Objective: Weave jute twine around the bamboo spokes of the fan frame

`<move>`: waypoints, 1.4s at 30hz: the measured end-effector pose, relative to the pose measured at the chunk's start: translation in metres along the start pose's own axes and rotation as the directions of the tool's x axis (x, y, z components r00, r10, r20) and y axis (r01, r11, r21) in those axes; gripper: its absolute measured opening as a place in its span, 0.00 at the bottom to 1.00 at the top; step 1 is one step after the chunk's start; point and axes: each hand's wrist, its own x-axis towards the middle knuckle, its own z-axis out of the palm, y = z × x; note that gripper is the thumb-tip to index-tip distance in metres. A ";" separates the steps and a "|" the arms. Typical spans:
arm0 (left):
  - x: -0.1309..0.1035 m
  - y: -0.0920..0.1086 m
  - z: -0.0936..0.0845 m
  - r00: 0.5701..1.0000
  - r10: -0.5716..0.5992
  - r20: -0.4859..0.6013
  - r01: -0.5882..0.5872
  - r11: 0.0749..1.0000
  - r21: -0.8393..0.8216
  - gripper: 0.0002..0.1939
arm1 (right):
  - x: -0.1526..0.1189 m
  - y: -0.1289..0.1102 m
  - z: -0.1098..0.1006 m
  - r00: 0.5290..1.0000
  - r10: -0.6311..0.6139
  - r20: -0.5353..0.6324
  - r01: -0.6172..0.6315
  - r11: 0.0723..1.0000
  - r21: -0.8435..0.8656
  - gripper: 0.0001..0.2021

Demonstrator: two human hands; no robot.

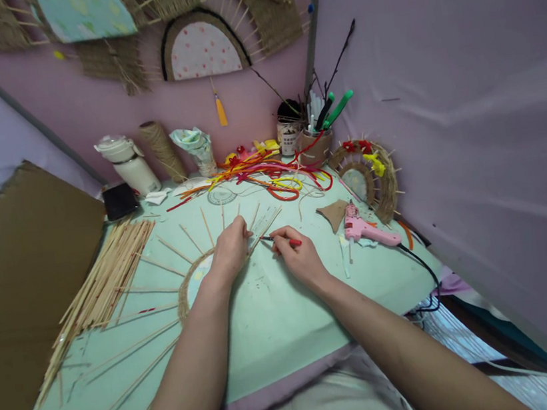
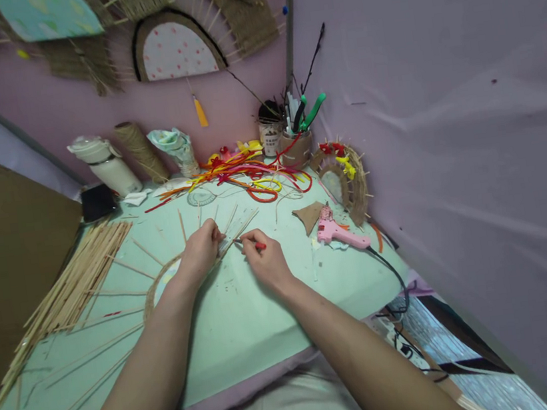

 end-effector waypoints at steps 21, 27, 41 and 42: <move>0.001 -0.002 0.002 1.000 0.009 0.008 -0.009 1.000 0.016 0.04 | -0.001 -0.004 -0.001 1.000 0.005 0.010 -0.006 1.000 0.025 0.09; 0.000 0.000 0.001 1.000 -0.004 -0.001 0.004 0.999 0.039 0.03 | -0.001 -0.004 -0.002 1.000 0.009 0.000 -0.009 1.000 0.006 0.09; 0.001 -0.003 0.003 1.000 -0.006 -0.003 0.006 1.000 0.031 0.04 | -0.001 -0.002 -0.001 1.000 -0.001 0.000 0.001 1.000 0.010 0.10; 0.002 -0.003 0.004 1.000 -0.008 -0.006 0.008 0.999 0.033 0.04 | -0.001 -0.002 -0.001 1.000 -0.003 0.002 0.003 1.000 0.008 0.10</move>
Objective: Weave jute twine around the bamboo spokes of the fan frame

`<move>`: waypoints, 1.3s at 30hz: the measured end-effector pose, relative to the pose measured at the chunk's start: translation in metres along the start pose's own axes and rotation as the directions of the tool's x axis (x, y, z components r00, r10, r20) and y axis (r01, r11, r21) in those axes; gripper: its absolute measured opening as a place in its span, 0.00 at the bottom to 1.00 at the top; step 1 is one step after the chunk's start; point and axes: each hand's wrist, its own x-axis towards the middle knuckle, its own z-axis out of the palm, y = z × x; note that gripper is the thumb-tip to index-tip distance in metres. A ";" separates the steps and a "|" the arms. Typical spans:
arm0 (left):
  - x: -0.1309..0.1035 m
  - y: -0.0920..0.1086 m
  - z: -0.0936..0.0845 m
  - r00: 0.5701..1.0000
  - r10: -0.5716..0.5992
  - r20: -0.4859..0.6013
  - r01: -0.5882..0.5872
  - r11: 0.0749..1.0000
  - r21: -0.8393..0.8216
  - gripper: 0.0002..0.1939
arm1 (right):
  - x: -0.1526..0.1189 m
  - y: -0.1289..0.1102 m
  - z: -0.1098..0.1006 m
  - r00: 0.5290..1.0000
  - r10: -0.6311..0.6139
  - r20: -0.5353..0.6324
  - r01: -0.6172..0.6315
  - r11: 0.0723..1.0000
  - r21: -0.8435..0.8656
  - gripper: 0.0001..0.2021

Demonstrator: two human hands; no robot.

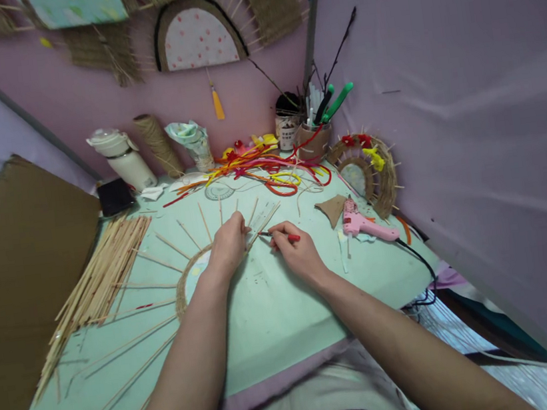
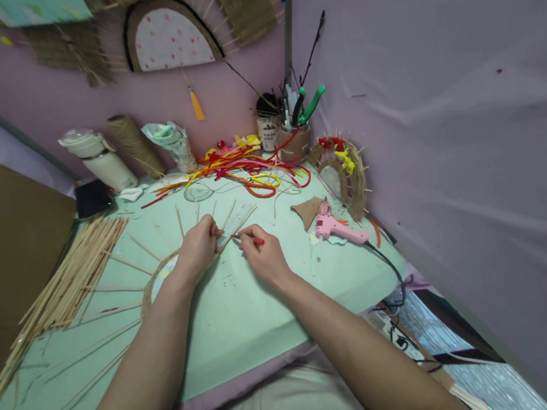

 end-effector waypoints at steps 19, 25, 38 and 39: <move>0.000 0.001 0.000 1.000 -0.010 0.022 0.010 1.000 0.000 0.02 | -0.001 -0.003 -0.001 1.000 0.027 -0.012 -0.027 1.000 0.011 0.10; 0.001 -0.002 0.001 1.000 0.022 -0.007 -0.022 1.000 0.013 0.03 | 0.000 0.000 0.000 0.999 0.020 -0.034 -0.022 0.999 -0.042 0.07; -0.020 0.040 -0.003 0.934 -0.093 -0.346 -0.097 0.864 -0.494 0.11 | 0.000 -0.004 0.007 0.999 0.032 -0.002 -0.031 0.985 0.172 0.13; -0.021 0.044 0.000 0.939 -0.085 -0.334 -0.100 0.860 -0.500 0.12 | -0.001 -0.005 0.009 0.999 0.048 -0.011 -0.045 0.979 0.197 0.14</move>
